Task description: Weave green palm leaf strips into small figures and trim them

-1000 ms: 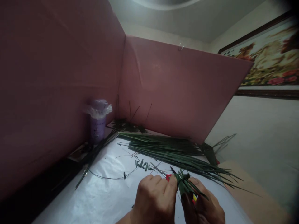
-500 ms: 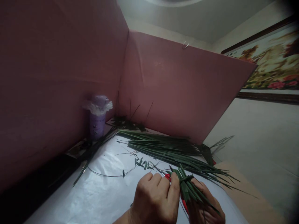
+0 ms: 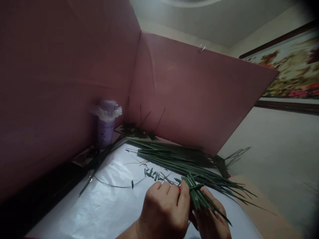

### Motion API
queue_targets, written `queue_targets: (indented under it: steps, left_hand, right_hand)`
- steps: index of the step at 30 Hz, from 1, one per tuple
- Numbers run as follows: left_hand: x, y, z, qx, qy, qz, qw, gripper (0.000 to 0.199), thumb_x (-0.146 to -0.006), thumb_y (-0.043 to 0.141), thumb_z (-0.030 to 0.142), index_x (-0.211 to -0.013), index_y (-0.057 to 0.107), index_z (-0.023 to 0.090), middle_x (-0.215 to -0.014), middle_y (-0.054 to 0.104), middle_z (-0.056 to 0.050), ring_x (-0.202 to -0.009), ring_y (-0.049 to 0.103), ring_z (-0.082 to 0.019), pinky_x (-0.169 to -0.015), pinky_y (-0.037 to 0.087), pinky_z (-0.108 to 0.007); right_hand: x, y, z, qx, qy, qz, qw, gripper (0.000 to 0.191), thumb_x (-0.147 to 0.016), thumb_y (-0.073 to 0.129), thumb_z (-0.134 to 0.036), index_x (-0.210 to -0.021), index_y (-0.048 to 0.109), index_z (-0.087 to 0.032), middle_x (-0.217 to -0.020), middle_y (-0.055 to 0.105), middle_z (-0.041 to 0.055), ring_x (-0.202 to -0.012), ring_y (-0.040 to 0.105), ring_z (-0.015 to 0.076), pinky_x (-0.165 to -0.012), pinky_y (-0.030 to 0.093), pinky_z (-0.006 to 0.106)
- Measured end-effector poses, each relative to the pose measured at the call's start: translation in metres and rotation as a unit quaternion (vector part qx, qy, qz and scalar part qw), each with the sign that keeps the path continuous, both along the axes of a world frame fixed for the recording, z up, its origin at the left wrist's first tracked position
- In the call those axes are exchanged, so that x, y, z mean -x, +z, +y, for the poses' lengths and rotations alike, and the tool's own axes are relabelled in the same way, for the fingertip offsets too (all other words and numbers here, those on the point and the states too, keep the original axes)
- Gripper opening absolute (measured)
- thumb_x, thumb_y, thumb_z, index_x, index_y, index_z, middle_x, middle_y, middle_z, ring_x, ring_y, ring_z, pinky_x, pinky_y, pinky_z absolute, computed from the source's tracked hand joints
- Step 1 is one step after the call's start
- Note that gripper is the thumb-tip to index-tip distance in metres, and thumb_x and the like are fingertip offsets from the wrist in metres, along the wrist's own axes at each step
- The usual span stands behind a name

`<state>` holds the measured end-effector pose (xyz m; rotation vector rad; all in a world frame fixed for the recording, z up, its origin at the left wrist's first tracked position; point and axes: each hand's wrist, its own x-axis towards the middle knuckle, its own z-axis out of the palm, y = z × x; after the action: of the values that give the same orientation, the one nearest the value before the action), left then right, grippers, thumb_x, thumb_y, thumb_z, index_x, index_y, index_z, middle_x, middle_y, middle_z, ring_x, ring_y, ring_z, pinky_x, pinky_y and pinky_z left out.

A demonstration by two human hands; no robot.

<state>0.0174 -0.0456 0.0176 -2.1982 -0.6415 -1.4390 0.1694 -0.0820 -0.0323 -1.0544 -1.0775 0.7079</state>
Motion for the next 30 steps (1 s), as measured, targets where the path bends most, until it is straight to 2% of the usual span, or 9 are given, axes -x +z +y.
queue_targets:
  steps: [6,10,13,15,16,19,22,26,30]
  left_hand:
    - [0.003,0.002,0.000,-0.004,0.022,0.006,1.000,0.029,-0.078,0.040,0.008,-0.095,0.063,0.003,-0.053,0.054,-0.005,-0.043,0.046,-0.016,-0.042,0.027,-0.029]
    - [0.002,0.001,0.000,0.007,0.027,0.002,1.000,0.028,-0.078,0.042,0.008,-0.096,0.062,0.004,-0.054,0.054,-0.005,-0.044,0.047,-0.016,-0.044,0.027,-0.029]
    - [0.002,-0.001,0.001,0.072,0.026,-0.017,0.997,0.025,-0.077,0.043,0.008,-0.095,0.061,0.008,-0.054,0.055,-0.003,-0.046,0.049,-0.016,-0.046,0.027,-0.029]
    - [0.004,-0.001,0.002,0.179,0.014,-0.029,0.983,0.019,-0.077,0.044,0.009,-0.083,0.061,0.013,-0.054,0.055,-0.002,-0.046,0.050,-0.015,-0.046,0.025,-0.028]
    - [0.004,0.000,0.003,0.243,0.006,-0.034,0.970,0.017,-0.077,0.044,0.011,-0.077,0.060,0.016,-0.054,0.056,-0.001,-0.047,0.051,-0.015,-0.046,0.025,-0.027]
    - [0.007,0.002,0.011,0.419,-0.013,-0.082,0.904,0.019,-0.081,0.043,0.018,-0.067,0.055,0.020,-0.058,0.060,-0.001,-0.051,0.054,-0.013,-0.048,0.028,-0.025]
    - [0.008,0.002,0.027,0.566,-0.088,-0.193,0.797,0.021,-0.081,0.043,0.026,-0.064,0.052,0.019,-0.057,0.059,0.000,-0.040,0.048,-0.009,-0.042,0.028,-0.022]
    - [0.008,-0.001,0.044,0.692,-0.186,-0.306,0.627,0.014,-0.079,0.042,0.027,-0.070,0.048,0.018,-0.053,0.056,0.002,-0.027,0.038,-0.007,-0.031,0.023,-0.020]
    - [0.006,-0.004,0.047,0.727,-0.204,-0.358,0.550,0.012,-0.079,0.043,0.023,-0.069,0.044,0.017,-0.053,0.057,0.001,-0.026,0.039,-0.006,-0.028,0.021,-0.018]
  right_hand:
    - [0.010,0.023,-0.002,0.073,0.093,0.195,0.974,0.036,-0.050,0.080,-0.043,-0.079,0.065,-0.027,-0.054,0.060,-0.0014,-0.044,0.051,0.0128,-0.040,0.042,0.023]
    - [0.018,0.031,-0.008,0.101,0.043,0.225,0.968,0.040,-0.050,0.083,-0.035,-0.085,0.064,-0.028,-0.060,0.063,-0.0024,-0.051,0.054,0.0121,-0.048,0.045,0.022]
    - [0.017,0.029,-0.007,0.101,0.035,0.111,0.988,0.026,-0.063,0.075,-0.035,-0.083,0.063,-0.024,-0.061,0.062,-0.0005,-0.049,0.054,0.0128,-0.046,0.044,0.023]
    - [0.014,0.027,-0.004,0.026,0.057,-0.089,0.994,0.011,-0.072,0.067,-0.027,-0.080,0.062,-0.021,-0.061,0.060,0.0013,-0.050,0.053,0.0134,-0.047,0.043,0.023]
    - [0.014,0.026,-0.002,-0.039,0.070,-0.206,0.975,0.005,-0.075,0.063,-0.021,-0.080,0.062,-0.020,-0.064,0.061,0.0025,-0.054,0.055,0.0143,-0.050,0.044,0.024]
    - [0.017,0.023,0.000,-0.223,0.110,-0.484,0.839,0.022,-0.078,0.050,-0.008,-0.092,0.061,-0.020,-0.075,0.062,0.0058,-0.065,0.057,0.0158,-0.056,0.044,0.025]
    - [0.028,0.019,-0.004,-0.255,0.133,-0.606,0.742,0.018,-0.083,0.045,-0.014,-0.090,0.061,-0.020,-0.068,0.057,0.0038,-0.056,0.052,0.0134,-0.047,0.038,0.023]
    - [0.040,0.014,-0.011,-0.276,0.137,-0.614,0.726,0.013,-0.087,0.047,-0.024,-0.091,0.057,-0.020,-0.066,0.058,0.0026,-0.054,0.050,0.0133,-0.046,0.036,0.023]
    - [0.041,0.005,-0.011,-0.308,0.120,-0.557,0.762,0.019,-0.087,0.046,-0.018,-0.106,0.051,-0.016,-0.072,0.063,0.0056,-0.057,0.054,0.0129,-0.048,0.040,0.022]
